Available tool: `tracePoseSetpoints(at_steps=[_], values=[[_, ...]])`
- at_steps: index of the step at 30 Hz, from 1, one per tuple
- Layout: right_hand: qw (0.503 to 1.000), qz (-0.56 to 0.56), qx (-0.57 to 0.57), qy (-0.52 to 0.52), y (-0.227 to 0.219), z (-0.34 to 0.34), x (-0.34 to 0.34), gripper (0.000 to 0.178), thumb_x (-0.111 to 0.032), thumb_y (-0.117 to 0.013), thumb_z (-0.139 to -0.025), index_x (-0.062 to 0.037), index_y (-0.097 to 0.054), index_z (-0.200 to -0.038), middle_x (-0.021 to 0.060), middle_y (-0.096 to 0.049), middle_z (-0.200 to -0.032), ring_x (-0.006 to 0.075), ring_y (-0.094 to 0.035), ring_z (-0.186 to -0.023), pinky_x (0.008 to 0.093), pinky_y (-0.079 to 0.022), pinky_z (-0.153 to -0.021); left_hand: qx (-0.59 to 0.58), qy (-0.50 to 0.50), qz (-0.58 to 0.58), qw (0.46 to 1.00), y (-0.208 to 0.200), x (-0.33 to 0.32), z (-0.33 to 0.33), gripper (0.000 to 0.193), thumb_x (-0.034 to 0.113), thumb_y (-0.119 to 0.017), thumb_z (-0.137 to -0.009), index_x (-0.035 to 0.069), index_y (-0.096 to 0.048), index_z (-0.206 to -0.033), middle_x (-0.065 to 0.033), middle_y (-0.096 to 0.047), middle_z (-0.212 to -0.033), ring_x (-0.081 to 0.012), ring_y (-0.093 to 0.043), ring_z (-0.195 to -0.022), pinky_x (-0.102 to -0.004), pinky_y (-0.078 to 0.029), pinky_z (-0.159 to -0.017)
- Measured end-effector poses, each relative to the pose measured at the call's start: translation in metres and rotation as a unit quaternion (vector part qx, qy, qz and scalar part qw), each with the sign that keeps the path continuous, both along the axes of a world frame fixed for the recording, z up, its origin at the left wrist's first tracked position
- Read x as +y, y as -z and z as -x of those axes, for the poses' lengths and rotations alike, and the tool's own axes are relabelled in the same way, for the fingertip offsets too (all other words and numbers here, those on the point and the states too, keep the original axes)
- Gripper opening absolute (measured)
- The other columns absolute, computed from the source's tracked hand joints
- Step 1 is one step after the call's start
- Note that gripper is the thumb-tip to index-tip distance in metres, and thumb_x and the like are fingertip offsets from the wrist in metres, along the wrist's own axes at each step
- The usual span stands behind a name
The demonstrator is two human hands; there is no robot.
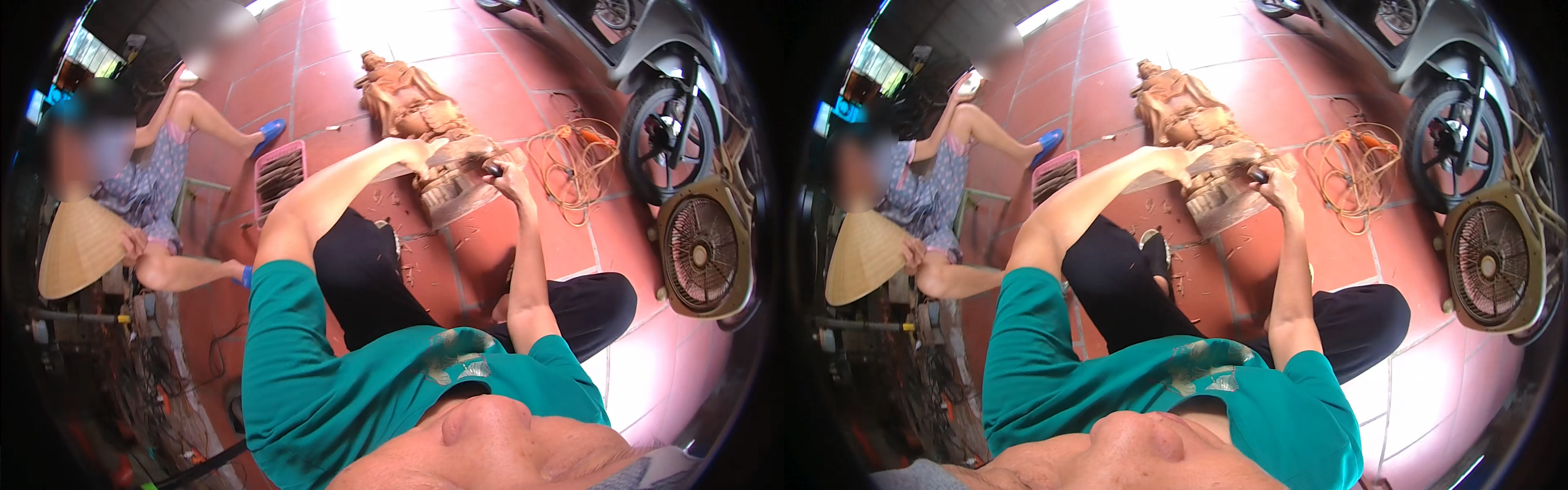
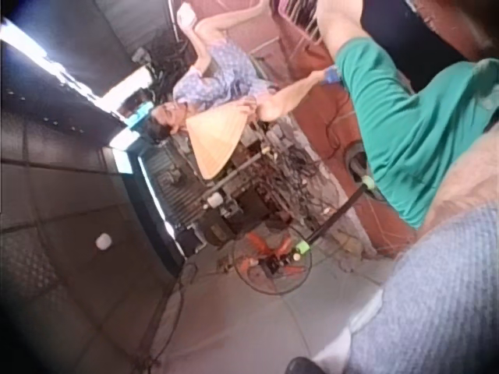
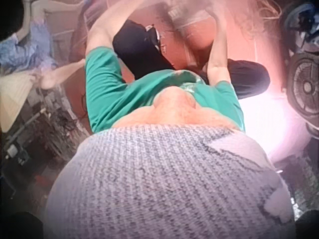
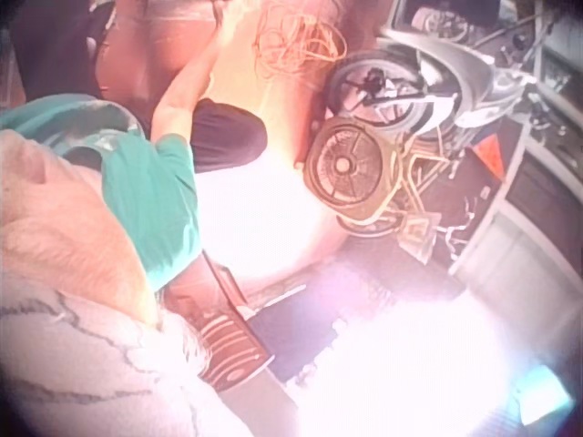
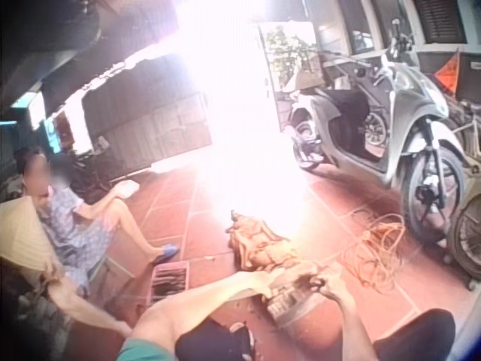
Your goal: The person is carving a wooden sculpture using a chisel and mallet. They repeatedly strike the chisel to shape the wood, focusing on detailed areas of the figure.
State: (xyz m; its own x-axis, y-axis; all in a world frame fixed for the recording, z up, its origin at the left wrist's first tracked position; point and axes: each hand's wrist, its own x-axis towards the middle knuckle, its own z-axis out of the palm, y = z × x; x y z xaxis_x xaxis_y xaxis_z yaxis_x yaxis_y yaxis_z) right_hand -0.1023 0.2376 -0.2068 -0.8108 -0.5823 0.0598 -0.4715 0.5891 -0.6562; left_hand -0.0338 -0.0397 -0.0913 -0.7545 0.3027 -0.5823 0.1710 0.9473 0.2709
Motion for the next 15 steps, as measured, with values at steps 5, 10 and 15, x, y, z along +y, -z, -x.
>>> tracePoseSetpoints(at_steps=[5,10,15], values=[[0.994,-0.094,0.007,0.061,0.016,0.023,0.019,0.038,-0.038,-0.080,-0.075,-0.0093,-0.074,-0.100,0.0152,-0.072,-0.088,0.0275,-0.070,-0.084,0.0397,-0.052,-0.075,0.011,0.007,0.011,1.000,0.007,-0.002,0.008,0.115,0.026,-0.082,-0.080,0.017,0.001,-0.160,-0.0365,-0.044,-0.142,-0.0454,-0.046,-0.133,-0.0495,-0.041,-0.108],[0.979,0.118,-0.066,0.154,-0.003,0.022,0.031,0.037,-0.036,-0.080,-0.079,-0.0069,-0.071,-0.100,0.0077,-0.066,-0.073,0.0170,-0.064,-0.066,0.0374,-0.048,-0.064,-0.009,-0.014,0.014,1.000,-0.007,0.005,0.004,0.114,0.025,-0.081,-0.080,0.016,0.001,-0.159,-0.0365,-0.044,-0.142,-0.0453,-0.045,-0.133,-0.0511,-0.040,-0.108],[0.912,0.339,-0.157,0.171,-0.023,0.028,0.036,0.028,-0.032,-0.070,-0.093,-0.0066,-0.060,-0.093,-0.0027,-0.053,-0.069,0.0094,-0.052,-0.060,0.0276,-0.045,-0.057,0.015,0.000,-0.019,1.000,0.003,-0.007,0.007,0.113,0.023,-0.079,-0.078,0.015,-0.002,-0.160,-0.0346,-0.048,-0.140,-0.0435,-0.057,-0.121,-0.0482,-0.048,-0.100]])
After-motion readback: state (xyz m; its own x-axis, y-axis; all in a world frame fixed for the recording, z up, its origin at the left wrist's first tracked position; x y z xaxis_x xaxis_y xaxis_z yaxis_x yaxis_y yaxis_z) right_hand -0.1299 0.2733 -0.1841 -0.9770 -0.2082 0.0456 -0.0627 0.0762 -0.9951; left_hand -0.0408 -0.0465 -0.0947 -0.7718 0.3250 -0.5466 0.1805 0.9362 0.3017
